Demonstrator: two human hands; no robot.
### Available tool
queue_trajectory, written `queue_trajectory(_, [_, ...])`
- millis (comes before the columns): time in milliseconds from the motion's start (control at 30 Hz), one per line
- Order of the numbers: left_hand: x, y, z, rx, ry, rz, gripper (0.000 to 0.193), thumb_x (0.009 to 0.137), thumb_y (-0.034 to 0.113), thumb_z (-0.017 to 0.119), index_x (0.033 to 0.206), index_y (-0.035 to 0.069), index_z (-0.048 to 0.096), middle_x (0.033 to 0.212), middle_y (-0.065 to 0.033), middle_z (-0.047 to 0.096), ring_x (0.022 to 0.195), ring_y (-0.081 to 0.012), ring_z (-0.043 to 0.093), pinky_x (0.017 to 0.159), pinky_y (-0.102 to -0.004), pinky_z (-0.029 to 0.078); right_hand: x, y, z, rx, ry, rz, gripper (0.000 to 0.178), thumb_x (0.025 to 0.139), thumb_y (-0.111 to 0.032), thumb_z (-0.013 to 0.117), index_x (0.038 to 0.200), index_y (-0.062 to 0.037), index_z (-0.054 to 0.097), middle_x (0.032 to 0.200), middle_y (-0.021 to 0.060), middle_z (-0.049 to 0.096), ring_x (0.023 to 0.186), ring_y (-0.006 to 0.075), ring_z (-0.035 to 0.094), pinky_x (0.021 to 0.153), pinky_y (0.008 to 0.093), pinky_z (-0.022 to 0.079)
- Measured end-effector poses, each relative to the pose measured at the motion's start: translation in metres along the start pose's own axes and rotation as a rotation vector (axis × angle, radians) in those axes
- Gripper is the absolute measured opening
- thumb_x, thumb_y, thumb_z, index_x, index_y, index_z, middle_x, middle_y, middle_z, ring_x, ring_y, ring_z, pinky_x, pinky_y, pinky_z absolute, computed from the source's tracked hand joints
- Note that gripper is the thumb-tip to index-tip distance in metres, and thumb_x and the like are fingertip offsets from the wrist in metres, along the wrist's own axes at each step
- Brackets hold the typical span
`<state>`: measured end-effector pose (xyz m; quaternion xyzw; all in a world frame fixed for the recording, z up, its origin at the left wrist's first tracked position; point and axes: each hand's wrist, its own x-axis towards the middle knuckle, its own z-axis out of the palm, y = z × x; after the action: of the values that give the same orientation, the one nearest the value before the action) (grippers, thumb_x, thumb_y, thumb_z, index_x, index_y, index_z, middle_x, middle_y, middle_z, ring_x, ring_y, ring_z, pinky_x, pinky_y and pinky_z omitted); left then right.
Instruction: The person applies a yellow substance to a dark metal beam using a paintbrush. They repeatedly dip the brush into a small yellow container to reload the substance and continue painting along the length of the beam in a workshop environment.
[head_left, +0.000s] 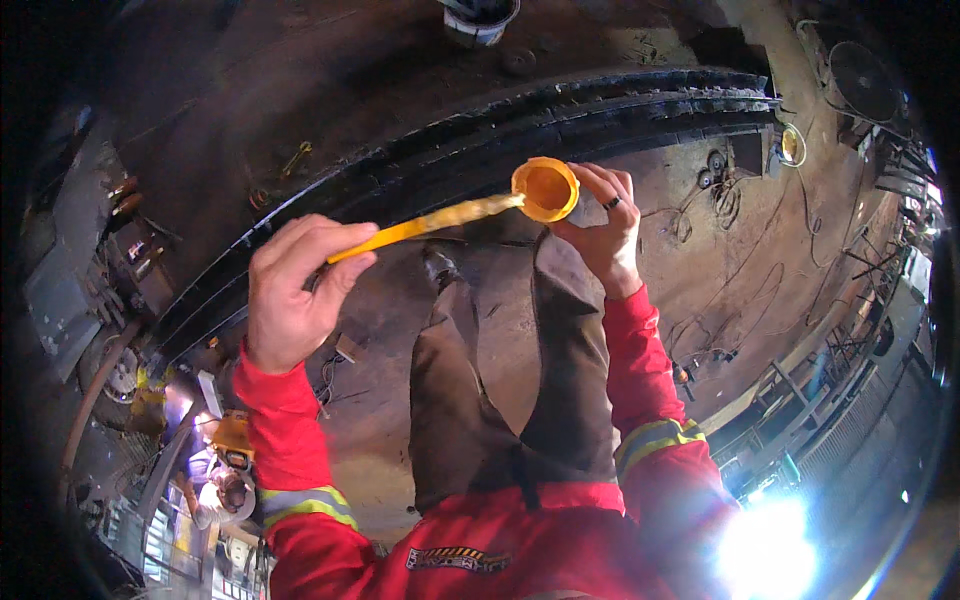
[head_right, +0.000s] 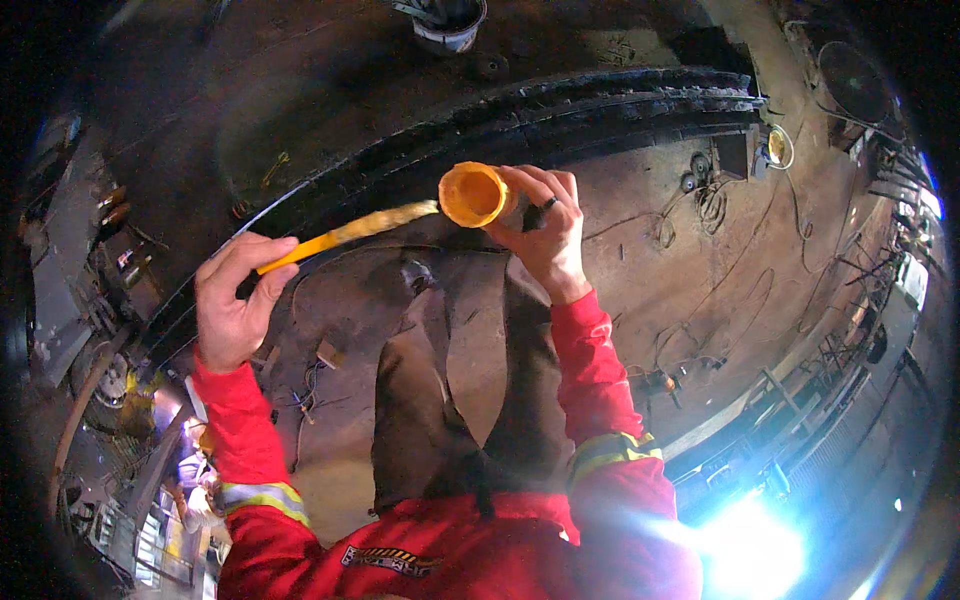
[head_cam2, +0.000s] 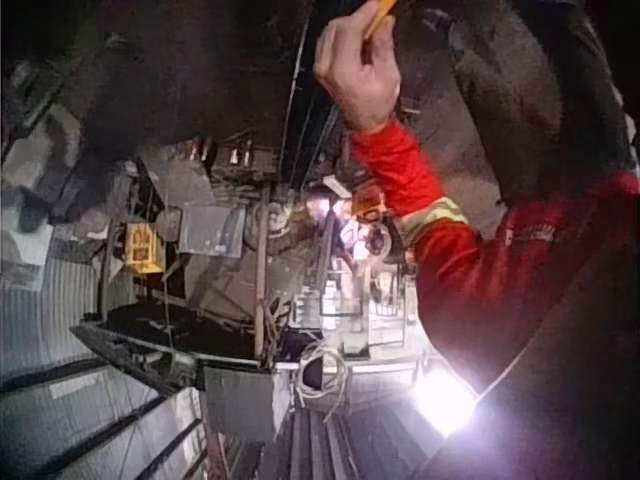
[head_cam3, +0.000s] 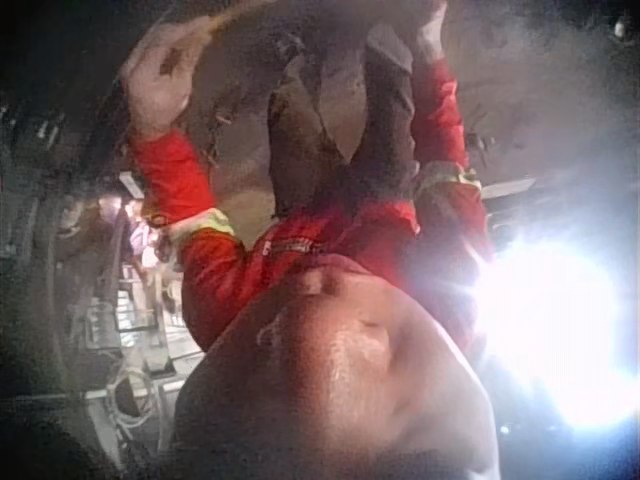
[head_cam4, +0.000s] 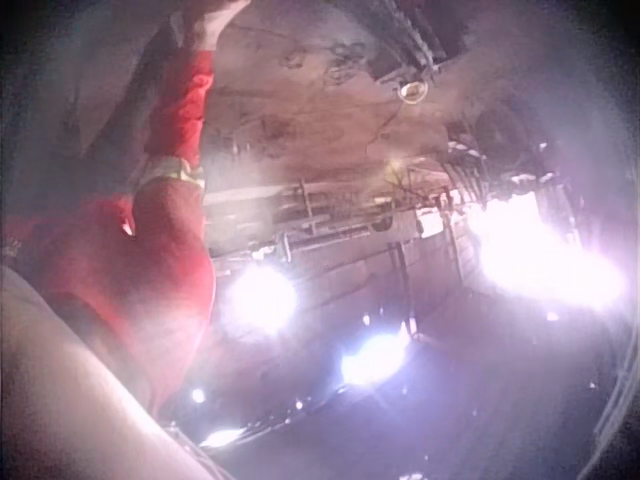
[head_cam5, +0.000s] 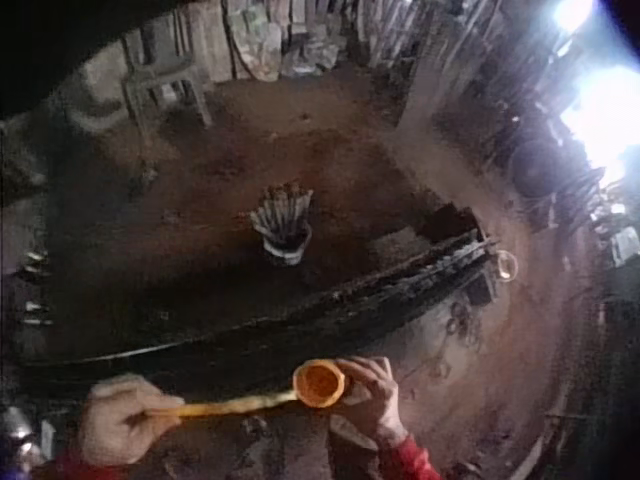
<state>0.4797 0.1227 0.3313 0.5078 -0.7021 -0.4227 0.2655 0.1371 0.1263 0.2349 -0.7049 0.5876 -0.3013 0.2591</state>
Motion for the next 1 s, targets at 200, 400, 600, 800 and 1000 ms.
queue_trajectory(200, [0.088,0.054,0.038,0.642,-0.099,0.313,0.021,0.078,0.008,0.073,0.099,0.005,0.069,0.075,-0.0050,0.054,0.068,-0.0229,0.056,0.060,-0.0376,0.043,0.056,0.010,-0.009,0.088,-0.102,-0.115,0.065,0.053,-0.009,0.089,0.115,-0.0115,0.071,0.114,0.0074,0.069,0.104,0.0296,0.059,0.093,0.0409,0.049])
queue_trajectory(400, [0.141,0.061,0.086,0.393,-0.154,0.056,0.013,0.083,0.009,0.070,0.095,0.004,0.067,0.078,-0.0097,0.062,0.073,-0.0290,0.062,0.065,-0.0397,0.048,0.093,0.071,-0.025,0.114,-0.182,-0.224,0.063,0.053,-0.016,0.091,0.112,-0.0123,0.072,0.116,0.0077,0.068,0.102,0.0290,0.058,0.091,0.0411,0.047])
queue_trajectory(600, [0.180,0.059,0.105,0.444,-0.089,-0.054,0.011,0.086,0.010,0.070,0.093,0.003,0.066,0.083,-0.0129,0.068,0.076,-0.0335,0.066,0.068,-0.0413,0.050,0.130,0.102,-0.041,0.120,-0.233,-0.244,0.059,0.057,-0.015,0.087,0.114,-0.0118,0.072,0.115,0.0047,0.067,0.101,0.0271,0.056,0.090,0.0405,0.045])
queue_trajectory(800, [0.175,0.031,0.109,-0.074,-0.138,-0.426,0.016,0.092,0.013,0.068,0.101,0.000,0.065,0.091,-0.0110,0.069,0.082,-0.0187,0.067,0.070,-0.0311,0.049,0.141,0.107,-0.037,0.067,-0.294,-0.266,0.058,0.059,-0.016,0.086,0.116,-0.0131,0.072,0.115,0.0032,0.067,0.101,0.0253,0.055,0.087,0.0391,0.043])
queue_trajectory(1000, [0.116,-0.033,0.098,-0.531,0.012,-0.606,0.020,0.096,0.019,0.064,0.104,0.001,0.063,0.079,0.0011,0.056,0.068,-0.0062,0.046,0.063,-0.0219,0.037,0.142,0.090,-0.018,0.029,-0.250,-0.222,0.060,0.058,-0.016,0.086,0.116,-0.0148,0.072,0.115,0.0028,0.067,0.101,0.0248,0.056,0.088,0.0387,0.043])
